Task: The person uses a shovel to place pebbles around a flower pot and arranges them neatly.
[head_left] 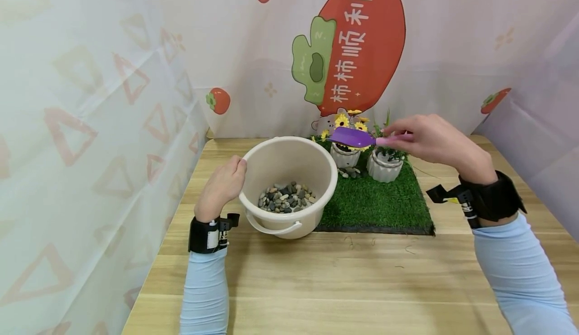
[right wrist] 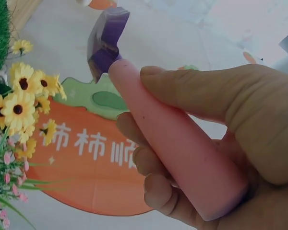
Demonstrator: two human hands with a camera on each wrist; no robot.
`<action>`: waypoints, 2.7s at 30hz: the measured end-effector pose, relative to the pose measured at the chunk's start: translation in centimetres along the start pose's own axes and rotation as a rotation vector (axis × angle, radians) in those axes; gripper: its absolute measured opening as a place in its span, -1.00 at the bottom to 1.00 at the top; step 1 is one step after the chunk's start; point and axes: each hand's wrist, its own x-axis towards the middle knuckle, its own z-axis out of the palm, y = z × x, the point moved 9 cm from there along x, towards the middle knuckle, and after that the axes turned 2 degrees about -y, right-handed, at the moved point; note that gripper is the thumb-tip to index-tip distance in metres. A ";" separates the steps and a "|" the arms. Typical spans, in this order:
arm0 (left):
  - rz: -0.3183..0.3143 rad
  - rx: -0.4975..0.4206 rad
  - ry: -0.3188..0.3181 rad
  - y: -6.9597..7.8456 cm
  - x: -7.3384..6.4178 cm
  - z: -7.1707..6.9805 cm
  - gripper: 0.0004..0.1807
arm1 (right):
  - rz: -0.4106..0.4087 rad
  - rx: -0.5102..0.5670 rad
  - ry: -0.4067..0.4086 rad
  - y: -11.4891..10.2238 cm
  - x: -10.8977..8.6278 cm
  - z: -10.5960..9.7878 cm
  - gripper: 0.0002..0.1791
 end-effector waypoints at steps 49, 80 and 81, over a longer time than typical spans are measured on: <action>0.012 -0.002 0.013 0.2 0.0 0.0 -0.51 | -0.364 -0.205 -0.198 -10.1 5.0 3.8 -0.88; 0.020 -0.032 0.015 0.3 0.2 0.3 -0.50 | -0.513 -0.331 -0.310 -14.5 6.9 8.7 -0.65; 0.020 -0.030 0.017 0.3 0.2 0.3 -0.50 | -0.503 -0.335 -0.327 -14.5 7.0 9.0 -0.64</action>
